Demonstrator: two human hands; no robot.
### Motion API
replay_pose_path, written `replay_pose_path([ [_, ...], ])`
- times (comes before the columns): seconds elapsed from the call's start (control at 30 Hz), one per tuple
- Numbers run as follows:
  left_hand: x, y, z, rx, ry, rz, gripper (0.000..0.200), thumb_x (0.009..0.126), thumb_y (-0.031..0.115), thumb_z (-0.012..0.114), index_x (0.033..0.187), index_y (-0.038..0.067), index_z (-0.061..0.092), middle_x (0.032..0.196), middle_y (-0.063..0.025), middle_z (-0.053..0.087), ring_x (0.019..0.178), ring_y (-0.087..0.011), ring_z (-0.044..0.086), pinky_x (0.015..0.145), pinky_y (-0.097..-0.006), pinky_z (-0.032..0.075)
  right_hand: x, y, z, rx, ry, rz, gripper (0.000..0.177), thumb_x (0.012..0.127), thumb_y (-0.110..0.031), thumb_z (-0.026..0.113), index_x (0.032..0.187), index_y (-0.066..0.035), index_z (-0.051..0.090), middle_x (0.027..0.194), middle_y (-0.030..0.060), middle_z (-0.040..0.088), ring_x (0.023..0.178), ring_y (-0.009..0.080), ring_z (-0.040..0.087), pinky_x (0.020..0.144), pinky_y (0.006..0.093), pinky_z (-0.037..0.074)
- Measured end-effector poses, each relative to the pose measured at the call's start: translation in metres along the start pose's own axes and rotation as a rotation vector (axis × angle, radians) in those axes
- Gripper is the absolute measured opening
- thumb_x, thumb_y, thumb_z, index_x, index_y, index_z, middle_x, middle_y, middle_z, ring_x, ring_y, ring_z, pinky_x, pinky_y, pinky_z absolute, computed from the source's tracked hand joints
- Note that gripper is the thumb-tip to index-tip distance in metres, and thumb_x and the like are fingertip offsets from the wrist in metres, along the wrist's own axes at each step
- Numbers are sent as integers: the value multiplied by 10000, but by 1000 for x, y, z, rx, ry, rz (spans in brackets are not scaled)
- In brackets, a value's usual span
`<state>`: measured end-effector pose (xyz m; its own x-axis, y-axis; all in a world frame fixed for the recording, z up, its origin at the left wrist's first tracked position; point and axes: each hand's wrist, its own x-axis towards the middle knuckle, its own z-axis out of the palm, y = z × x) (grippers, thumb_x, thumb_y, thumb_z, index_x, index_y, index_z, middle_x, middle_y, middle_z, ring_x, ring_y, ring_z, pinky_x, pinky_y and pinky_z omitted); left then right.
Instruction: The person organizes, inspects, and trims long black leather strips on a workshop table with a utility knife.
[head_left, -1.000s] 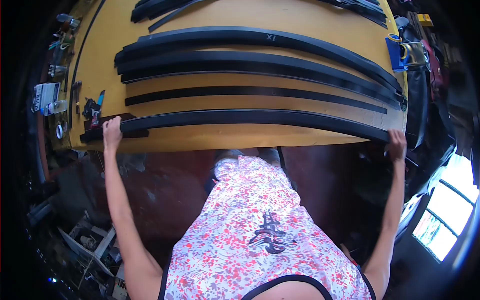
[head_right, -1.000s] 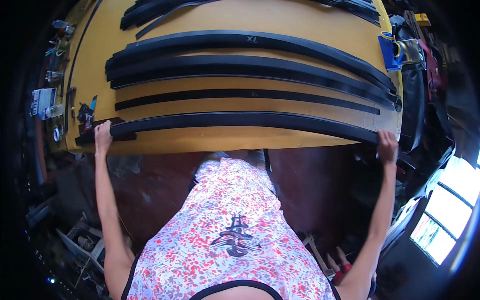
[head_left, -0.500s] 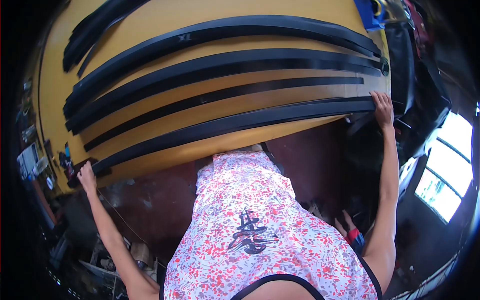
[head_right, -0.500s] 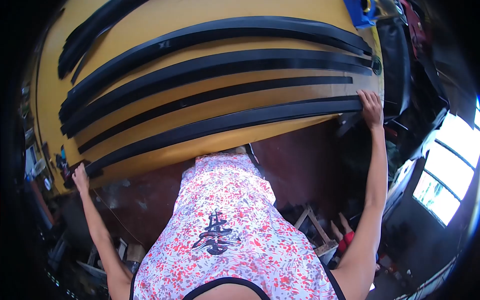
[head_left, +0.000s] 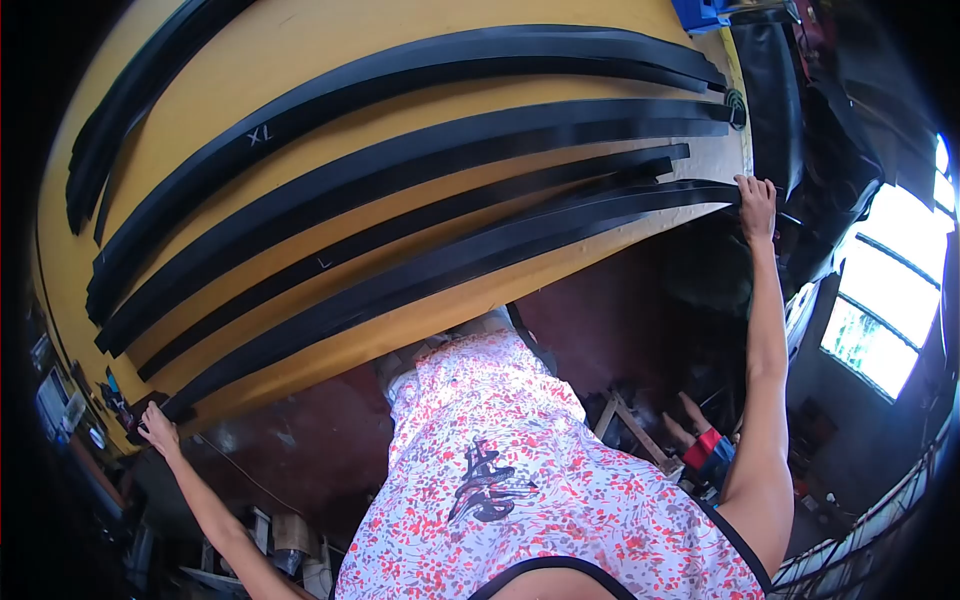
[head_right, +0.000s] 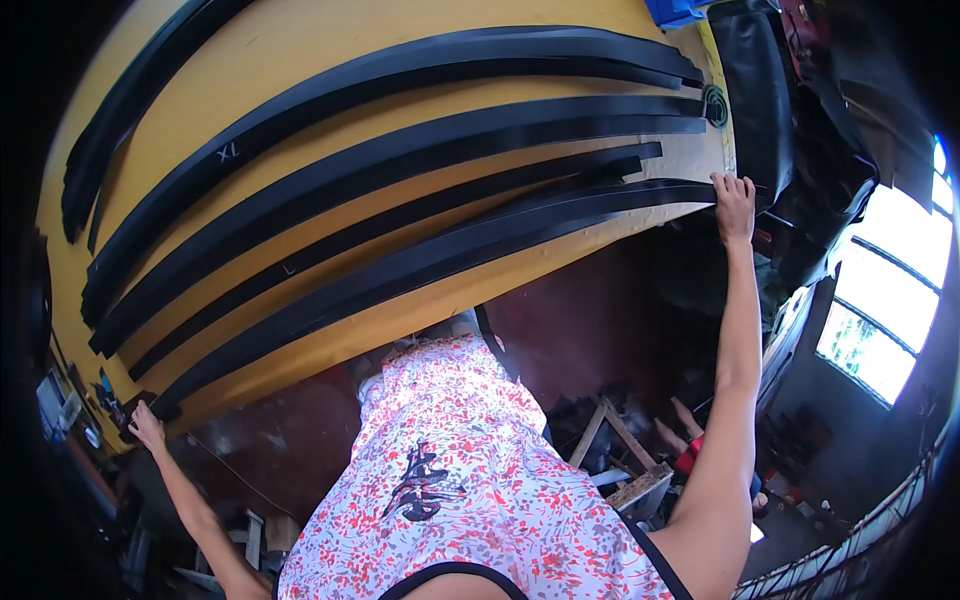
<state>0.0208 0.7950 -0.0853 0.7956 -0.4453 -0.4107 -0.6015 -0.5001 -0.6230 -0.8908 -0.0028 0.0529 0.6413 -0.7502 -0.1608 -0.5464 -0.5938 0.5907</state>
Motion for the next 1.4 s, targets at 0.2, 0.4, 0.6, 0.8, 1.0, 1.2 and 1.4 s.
replay_pose_path([
  [0.2,4,3,10,-13,5,-59,777,694,14,746,1366,85,362,1358,-81,454,1306,-266,416,1063,-628,312,14,-23,-1,-111,-259,54,614,739,-10,622,1322,-149,493,1370,103,459,1345,251,370,1180,451,179],
  [0.4,-14,12,-11,-152,96,-2,802,671,43,773,1378,125,403,1347,-67,489,1283,-246,440,986,-521,362,15,-87,-38,325,-113,66,660,718,23,668,1336,-119,484,1383,128,456,1298,327,411,1124,469,284],
  [0.6,-33,29,-58,-417,213,110,596,714,-94,523,1291,56,521,1253,-163,582,1191,-325,533,1015,-410,424,32,-251,-166,938,55,-384,495,750,-141,743,1208,-73,569,1304,135,537,1200,343,501,1071,450,368],
  [0.8,-74,-17,-102,-761,412,-141,555,760,27,686,1288,91,525,1374,-147,483,1270,-327,458,1051,-407,387,36,-355,-213,1019,54,-539,541,713,-140,777,1199,-91,545,1351,118,510,1267,368,443,1069,456,363],
  [1.0,-69,-121,-37,-1450,606,-451,214,878,33,581,1076,-29,635,940,-100,687,793,-139,650,701,-273,532,48,-440,-266,1048,143,-519,459,795,-158,732,1205,-72,545,1294,128,549,1209,350,498,1062,457,365],
  [1.2,-48,-95,14,-1758,322,-357,218,874,73,583,1058,-17,659,854,-88,690,715,-124,648,648,-265,538,53,-584,-359,1127,193,-642,412,786,-174,746,1156,-70,598,1259,121,573,1160,334,537,988,419,428],
  [1.4,-33,-16,8,-1784,332,-193,318,804,67,659,1120,46,666,873,-104,664,777,-171,652,699,-313,528,54,-697,-434,1116,247,-798,486,793,-244,741,1225,-87,582,1242,113,585,1162,319,540,990,417,428],
])
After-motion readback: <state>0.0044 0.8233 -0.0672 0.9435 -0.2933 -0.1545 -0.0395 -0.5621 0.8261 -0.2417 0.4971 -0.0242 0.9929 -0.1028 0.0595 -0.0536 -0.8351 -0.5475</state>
